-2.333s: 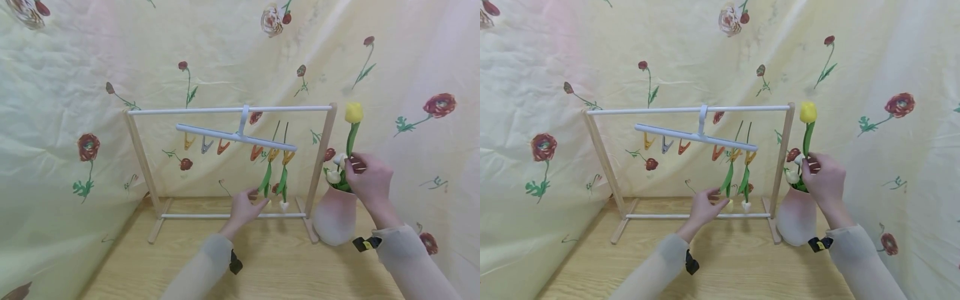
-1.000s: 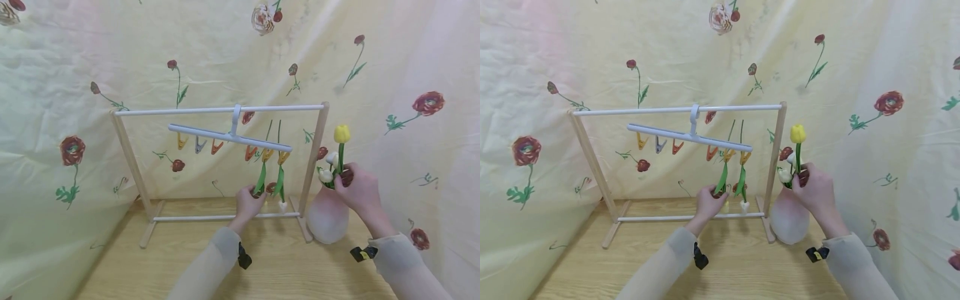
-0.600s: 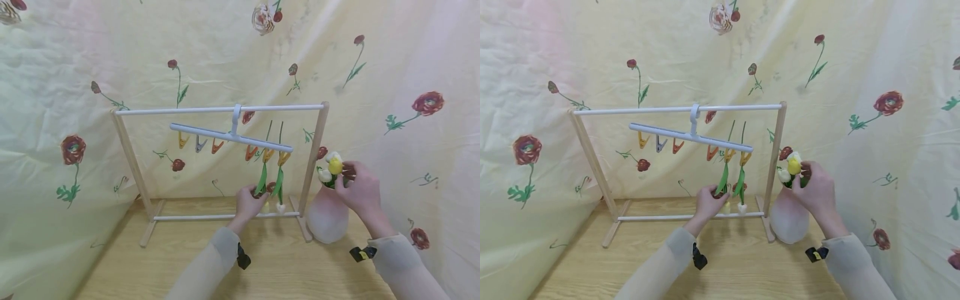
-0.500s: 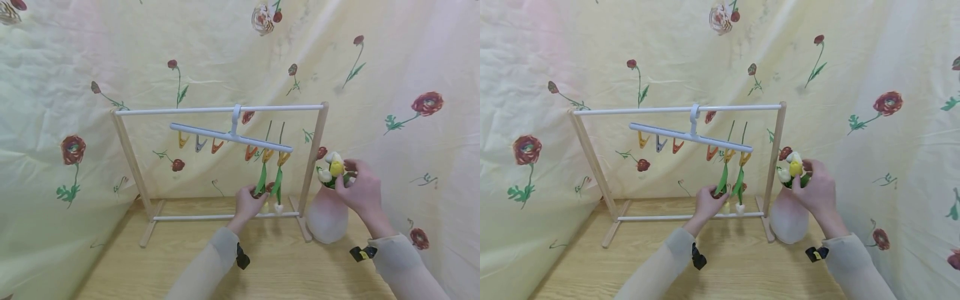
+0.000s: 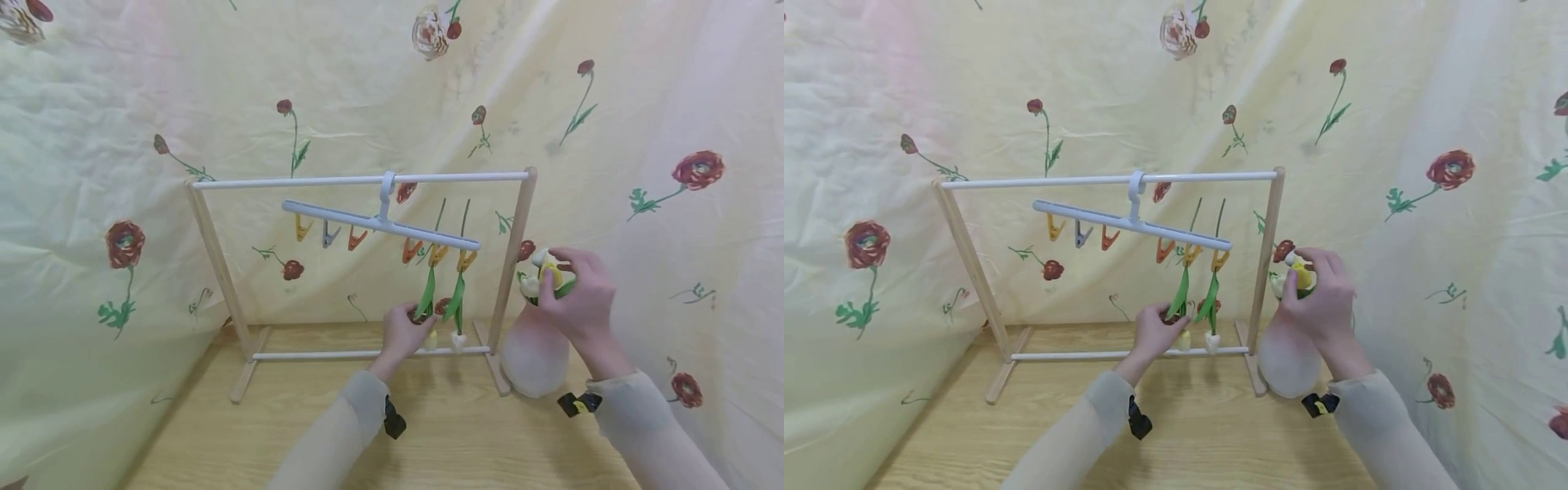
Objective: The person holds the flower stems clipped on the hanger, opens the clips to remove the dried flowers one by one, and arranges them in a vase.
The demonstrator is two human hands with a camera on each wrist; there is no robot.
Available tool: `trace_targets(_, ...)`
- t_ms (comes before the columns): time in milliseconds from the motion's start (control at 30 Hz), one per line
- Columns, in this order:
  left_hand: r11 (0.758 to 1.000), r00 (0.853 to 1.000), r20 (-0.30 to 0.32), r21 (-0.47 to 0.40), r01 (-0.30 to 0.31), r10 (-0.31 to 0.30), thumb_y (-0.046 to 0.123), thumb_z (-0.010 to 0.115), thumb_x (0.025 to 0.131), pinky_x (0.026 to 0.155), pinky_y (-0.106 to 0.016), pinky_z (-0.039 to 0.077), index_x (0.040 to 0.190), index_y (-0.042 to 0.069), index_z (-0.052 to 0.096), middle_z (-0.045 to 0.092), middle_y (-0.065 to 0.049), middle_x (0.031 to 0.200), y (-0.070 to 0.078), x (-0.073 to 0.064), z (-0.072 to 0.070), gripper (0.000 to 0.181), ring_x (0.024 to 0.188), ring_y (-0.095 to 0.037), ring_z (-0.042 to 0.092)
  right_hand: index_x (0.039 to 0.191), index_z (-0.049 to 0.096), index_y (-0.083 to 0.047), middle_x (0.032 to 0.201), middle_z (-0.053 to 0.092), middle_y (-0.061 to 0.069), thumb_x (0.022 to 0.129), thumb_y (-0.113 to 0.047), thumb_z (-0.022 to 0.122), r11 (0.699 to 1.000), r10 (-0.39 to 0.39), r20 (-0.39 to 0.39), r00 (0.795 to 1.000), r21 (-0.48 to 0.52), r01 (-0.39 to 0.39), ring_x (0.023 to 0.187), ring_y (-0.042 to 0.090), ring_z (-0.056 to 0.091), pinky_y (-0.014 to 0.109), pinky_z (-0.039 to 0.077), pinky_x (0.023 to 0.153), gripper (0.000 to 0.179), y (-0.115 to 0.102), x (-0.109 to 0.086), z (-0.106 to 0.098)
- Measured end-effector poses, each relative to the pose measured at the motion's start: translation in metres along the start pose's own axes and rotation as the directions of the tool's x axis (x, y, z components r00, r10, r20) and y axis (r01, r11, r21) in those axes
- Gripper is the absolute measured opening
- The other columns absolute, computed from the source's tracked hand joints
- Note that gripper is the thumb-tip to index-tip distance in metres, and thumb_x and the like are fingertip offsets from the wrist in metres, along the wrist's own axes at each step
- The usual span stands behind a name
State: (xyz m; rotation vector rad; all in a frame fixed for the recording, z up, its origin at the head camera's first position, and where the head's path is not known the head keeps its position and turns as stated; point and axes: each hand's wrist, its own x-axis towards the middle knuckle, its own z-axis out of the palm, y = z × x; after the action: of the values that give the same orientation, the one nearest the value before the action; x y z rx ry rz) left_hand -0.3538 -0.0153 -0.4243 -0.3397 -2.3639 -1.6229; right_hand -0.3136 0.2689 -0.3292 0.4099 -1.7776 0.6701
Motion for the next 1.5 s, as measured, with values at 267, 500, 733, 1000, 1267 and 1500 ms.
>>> trace_targets(267,1.000,1.000,0.018,-0.003,0.018,-0.018,0.022,0.083,0.094,0.063,-0.023,0.059,0.106,0.004,0.079,0.079,-0.007,0.086,0.001,0.001,-0.001,0.022,0.069,-0.007,0.070,0.115,0.075,0.006,0.105,0.077,0.022,0.086,0.000,0.066,0.994,-0.007,0.019,1.000,0.108,0.005,0.090,0.037,0.072,0.002,0.046,0.093,0.031,-0.018,0.006,0.022)
trace_targets(500,0.999,0.998,0.030,-0.011,0.047,-0.047,0.023,0.084,0.093,0.061,-0.023,0.058,0.106,0.005,0.079,0.078,-0.005,0.085,0.004,-0.001,-0.003,0.023,0.068,-0.009,0.068,0.117,0.075,0.005,0.107,0.079,0.022,0.091,0.002,0.068,0.996,0.011,0.147,0.989,0.081,-0.023,0.089,0.036,0.078,-0.003,0.044,0.087,0.027,-0.030,-0.005,0.038)
trace_targets(733,1.000,0.999,0.021,-0.009,0.028,-0.028,0.022,0.084,0.092,0.059,-0.022,0.057,0.102,0.005,0.079,0.079,-0.007,0.082,0.003,-0.002,-0.001,0.021,0.064,-0.007,0.068,0.116,0.077,0.002,0.108,0.081,0.021,0.092,-0.003,0.073,0.992,0.079,0.212,0.974,0.083,-0.099,0.087,0.034,0.081,0.026,0.064,0.080,0.025,-0.045,-0.024,0.069)
trace_targets(1000,1.000,1.000,0.010,0.005,-0.008,0.008,0.020,0.084,0.091,0.056,-0.021,0.055,0.096,0.005,0.078,0.078,-0.007,0.079,0.003,-0.002,0.000,0.017,0.061,-0.006,0.066,0.115,0.077,0.006,0.103,0.081,0.024,0.093,-0.008,0.078,0.960,0.177,0.265,0.948,0.167,-0.226,0.086,0.036,0.082,0.042,0.066,0.073,0.026,-0.059,-0.021,0.101)
trace_targets(1267,1.000,1.000,-0.004,0.003,-0.025,0.025,0.020,0.085,0.091,0.054,-0.021,0.055,0.097,0.005,0.079,0.078,-0.007,0.077,0.002,-0.005,0.002,0.017,0.058,-0.005,0.066,0.119,0.077,0.002,0.107,0.081,0.022,0.096,-0.030,0.080,0.924,0.329,0.336,0.882,0.080,-0.375,0.090,0.034,0.082,0.047,0.066,0.079,0.040,-0.065,-0.011,0.120)
trace_targets(1500,1.000,1.000,0.010,-0.008,-0.018,0.018,0.021,0.085,0.090,0.054,-0.021,0.056,0.097,0.006,0.079,0.078,-0.005,0.076,0.004,-0.006,0.007,0.017,0.058,-0.004,0.068,0.113,0.079,0.005,0.102,0.081,0.022,0.095,-0.034,0.081,0.904,0.382,0.268,0.884,0.091,-0.418,0.085,0.035,0.082,0.048,0.066,0.074,0.043,-0.064,-0.004,0.136)
